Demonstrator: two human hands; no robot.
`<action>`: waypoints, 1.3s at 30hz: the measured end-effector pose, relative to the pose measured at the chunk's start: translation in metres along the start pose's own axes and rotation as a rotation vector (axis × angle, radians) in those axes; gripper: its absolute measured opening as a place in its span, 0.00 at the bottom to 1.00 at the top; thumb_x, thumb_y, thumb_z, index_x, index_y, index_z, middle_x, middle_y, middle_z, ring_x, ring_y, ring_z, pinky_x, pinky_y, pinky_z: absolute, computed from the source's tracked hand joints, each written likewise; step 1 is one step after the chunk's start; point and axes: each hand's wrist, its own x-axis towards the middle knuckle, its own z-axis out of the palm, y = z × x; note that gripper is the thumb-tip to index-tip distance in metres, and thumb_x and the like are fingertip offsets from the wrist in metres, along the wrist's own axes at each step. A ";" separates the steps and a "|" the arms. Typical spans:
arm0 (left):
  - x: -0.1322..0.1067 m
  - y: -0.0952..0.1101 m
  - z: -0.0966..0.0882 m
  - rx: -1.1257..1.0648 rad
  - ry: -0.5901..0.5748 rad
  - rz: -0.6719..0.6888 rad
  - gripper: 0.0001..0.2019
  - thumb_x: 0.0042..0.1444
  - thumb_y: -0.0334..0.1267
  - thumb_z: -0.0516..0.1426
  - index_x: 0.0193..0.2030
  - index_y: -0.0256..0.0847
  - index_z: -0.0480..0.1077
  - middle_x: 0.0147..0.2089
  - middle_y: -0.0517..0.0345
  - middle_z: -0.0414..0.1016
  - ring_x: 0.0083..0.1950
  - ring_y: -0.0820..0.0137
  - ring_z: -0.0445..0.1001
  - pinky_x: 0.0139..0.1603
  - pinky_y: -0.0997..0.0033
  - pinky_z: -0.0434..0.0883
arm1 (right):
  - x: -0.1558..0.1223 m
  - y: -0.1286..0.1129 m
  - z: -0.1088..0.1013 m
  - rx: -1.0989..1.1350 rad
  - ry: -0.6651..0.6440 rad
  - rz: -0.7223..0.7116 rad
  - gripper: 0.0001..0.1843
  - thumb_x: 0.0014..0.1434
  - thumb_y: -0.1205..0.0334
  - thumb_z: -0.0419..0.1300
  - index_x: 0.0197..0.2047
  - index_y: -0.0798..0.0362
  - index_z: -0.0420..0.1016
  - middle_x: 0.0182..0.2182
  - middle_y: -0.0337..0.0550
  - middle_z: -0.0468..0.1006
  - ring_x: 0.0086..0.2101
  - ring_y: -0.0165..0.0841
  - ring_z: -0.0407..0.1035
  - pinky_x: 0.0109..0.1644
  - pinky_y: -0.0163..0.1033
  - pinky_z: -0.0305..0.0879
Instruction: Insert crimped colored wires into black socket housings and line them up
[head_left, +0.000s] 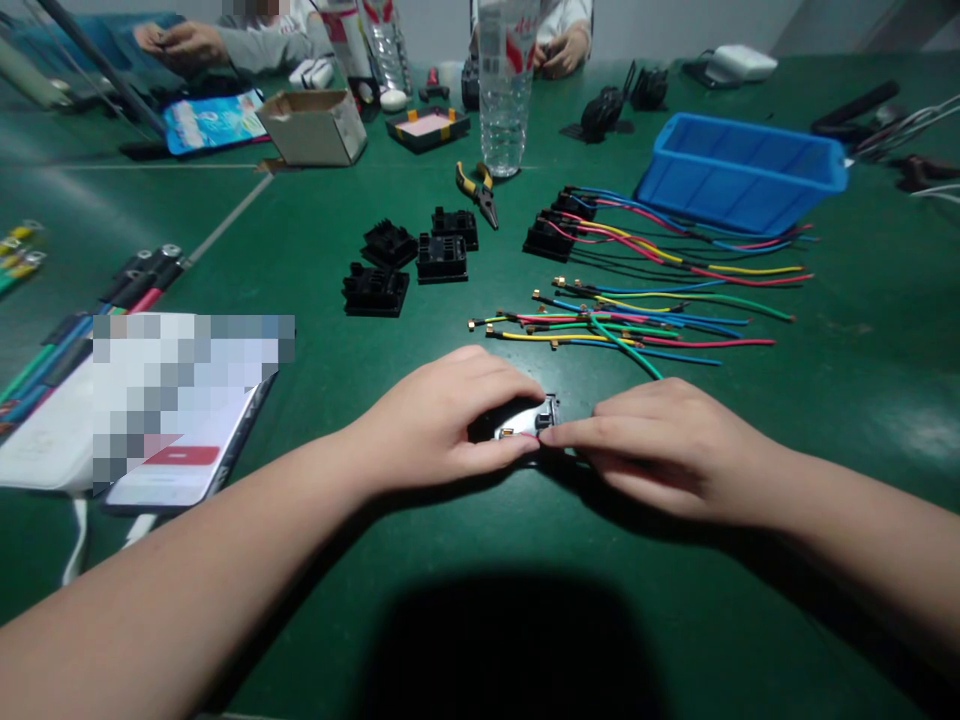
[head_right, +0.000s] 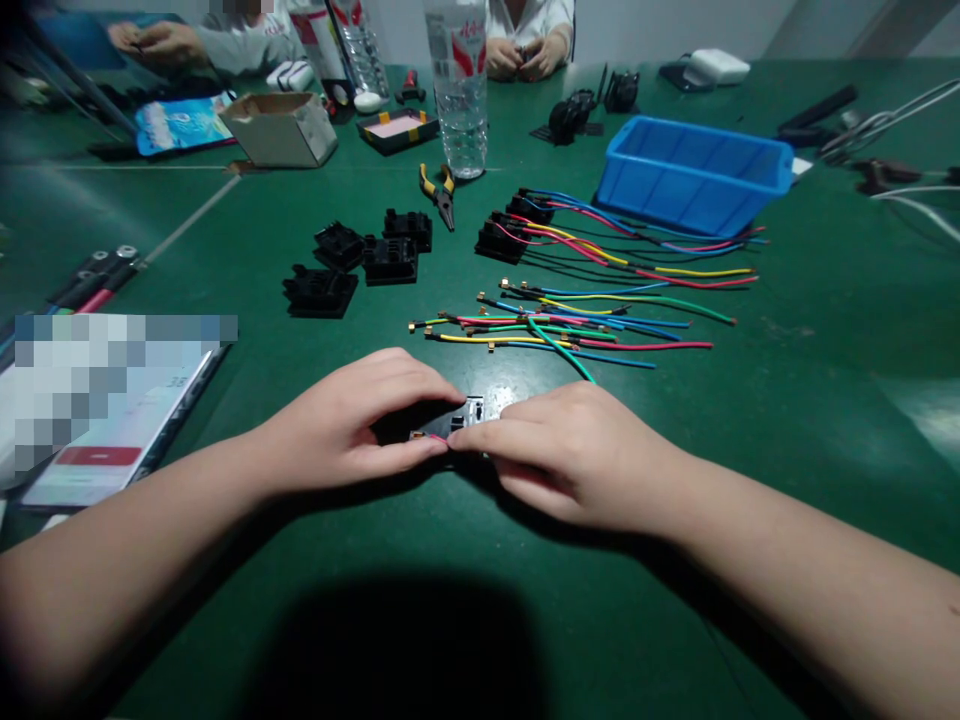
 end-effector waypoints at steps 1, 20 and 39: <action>0.000 0.000 0.000 -0.001 0.001 -0.001 0.15 0.61 0.42 0.56 0.51 0.37 0.70 0.48 0.51 0.78 0.48 0.65 0.73 0.51 0.67 0.66 | 0.000 0.000 0.001 -0.012 0.002 -0.005 0.16 0.63 0.71 0.52 0.52 0.55 0.71 0.27 0.39 0.74 0.25 0.27 0.63 0.30 0.34 0.51; 0.001 -0.001 -0.002 -0.151 -0.038 -0.109 0.12 0.64 0.39 0.54 0.51 0.38 0.71 0.49 0.57 0.76 0.51 0.70 0.70 0.54 0.71 0.64 | -0.004 0.002 0.004 -0.203 -0.015 -0.010 0.13 0.64 0.68 0.49 0.49 0.55 0.71 0.27 0.39 0.75 0.25 0.29 0.64 0.31 0.36 0.53; -0.002 -0.002 0.001 -0.049 -0.006 -0.091 0.14 0.65 0.38 0.51 0.54 0.36 0.67 0.50 0.53 0.74 0.51 0.67 0.70 0.54 0.68 0.66 | -0.004 0.004 0.000 -0.394 0.361 0.278 0.09 0.61 0.65 0.52 0.42 0.53 0.72 0.29 0.42 0.77 0.28 0.32 0.70 0.33 0.36 0.61</action>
